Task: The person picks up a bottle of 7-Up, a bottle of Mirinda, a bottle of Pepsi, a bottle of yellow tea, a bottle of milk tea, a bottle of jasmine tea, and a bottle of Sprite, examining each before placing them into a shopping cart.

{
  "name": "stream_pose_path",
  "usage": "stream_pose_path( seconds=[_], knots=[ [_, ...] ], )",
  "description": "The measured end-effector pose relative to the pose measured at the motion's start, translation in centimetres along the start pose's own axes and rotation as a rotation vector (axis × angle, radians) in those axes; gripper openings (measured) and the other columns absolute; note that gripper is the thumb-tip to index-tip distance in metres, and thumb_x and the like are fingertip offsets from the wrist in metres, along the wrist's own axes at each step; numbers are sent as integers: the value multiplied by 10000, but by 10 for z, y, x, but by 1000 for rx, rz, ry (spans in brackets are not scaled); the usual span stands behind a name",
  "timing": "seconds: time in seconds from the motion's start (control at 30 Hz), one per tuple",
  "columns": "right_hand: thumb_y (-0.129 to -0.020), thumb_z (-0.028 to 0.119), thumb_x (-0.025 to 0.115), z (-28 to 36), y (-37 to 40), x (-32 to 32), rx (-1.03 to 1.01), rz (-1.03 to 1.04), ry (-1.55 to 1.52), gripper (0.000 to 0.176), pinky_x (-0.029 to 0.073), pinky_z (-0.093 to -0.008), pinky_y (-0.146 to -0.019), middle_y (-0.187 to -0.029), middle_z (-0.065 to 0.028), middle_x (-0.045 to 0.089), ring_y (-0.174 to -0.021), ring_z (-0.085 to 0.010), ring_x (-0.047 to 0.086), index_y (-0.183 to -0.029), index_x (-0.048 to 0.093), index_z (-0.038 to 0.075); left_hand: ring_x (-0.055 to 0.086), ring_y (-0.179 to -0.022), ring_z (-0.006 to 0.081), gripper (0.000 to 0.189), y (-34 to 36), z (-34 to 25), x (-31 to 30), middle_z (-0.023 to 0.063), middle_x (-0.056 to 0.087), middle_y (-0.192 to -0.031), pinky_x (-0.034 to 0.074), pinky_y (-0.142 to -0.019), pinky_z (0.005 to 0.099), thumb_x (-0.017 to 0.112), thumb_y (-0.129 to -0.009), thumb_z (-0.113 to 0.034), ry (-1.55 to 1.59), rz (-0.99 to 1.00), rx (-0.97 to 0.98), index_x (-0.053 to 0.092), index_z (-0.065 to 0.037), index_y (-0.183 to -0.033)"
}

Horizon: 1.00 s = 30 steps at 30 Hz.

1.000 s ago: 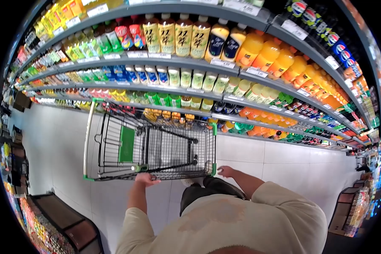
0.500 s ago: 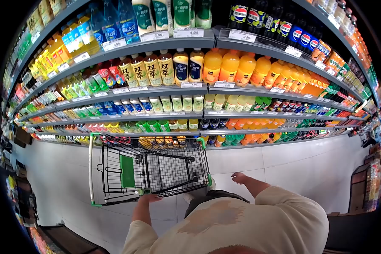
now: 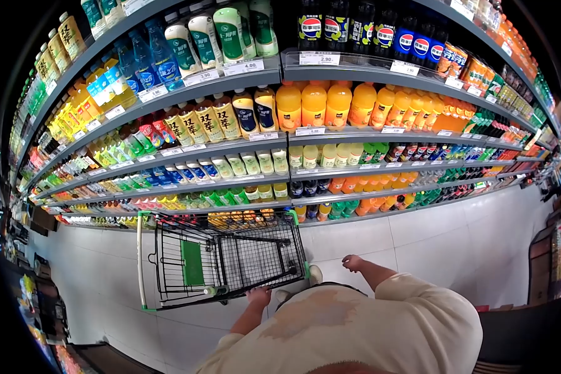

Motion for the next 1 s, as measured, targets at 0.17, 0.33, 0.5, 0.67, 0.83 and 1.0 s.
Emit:
stream_pose_path(
  seconds=[0.17,0.33,0.5,0.67,0.83,1.0],
  knots=[
    [-848,288,618,-24,0,-7,44,9,-21,453,569,-365,-564,-885,-71,693,-675,-189,667,-1270,630,123,572,-1205,318,405,3,4,1,65,649,-1254,372,-1033,561,456,-971,-504,94,13,26,645,-312,-1274],
    [-853,323,613,-8,-14,-6,18,50,-147,452,567,-368,-579,-938,-80,682,-712,-207,663,-1265,627,137,589,-1197,306,363,7,5,5,70,666,-1227,382,-1032,543,495,-963,-470,87,40,-63,671,-297,-1229],
    [-874,152,595,99,-27,-75,-353,-73,-457,378,515,-308,-522,-859,-39,647,-641,-146,612,-1250,587,116,580,-1214,311,364,9,4,11,48,651,-1281,361,-1073,550,485,-964,-456,95,105,-77,667,-295,-1236],
    [-988,214,587,230,58,-276,-953,-607,-589,277,521,-278,-698,-894,-31,645,-736,-112,604,-1194,592,29,547,-1262,288,381,16,0,10,38,645,-1293,324,-1111,552,490,-956,-451,90,116,-96,647,-299,-1268],
    [-928,71,607,267,158,-450,-1078,-1011,-774,267,470,-245,-597,-794,-10,586,-664,-95,555,-1186,559,23,510,-1304,289,357,18,3,19,43,622,-1334,289,-1136,536,516,-940,-412,84,147,-166,667,-297,-1242],
    [-880,128,658,267,212,-530,-1016,-1471,-585,361,486,-278,-643,-765,-13,582,-661,-108,564,-1223,575,54,482,-1327,304,414,35,-6,10,84,612,-1346,248,-1162,515,560,-877,-388,66,114,-187,674,-236,-1244]
  ],
)
Point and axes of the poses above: each hand's wrist, its own y-axis away from the middle knuckle, its own x-axis out of the palm, z = x × y, the point moved 10 cm from there along -y, towards the middle knuckle
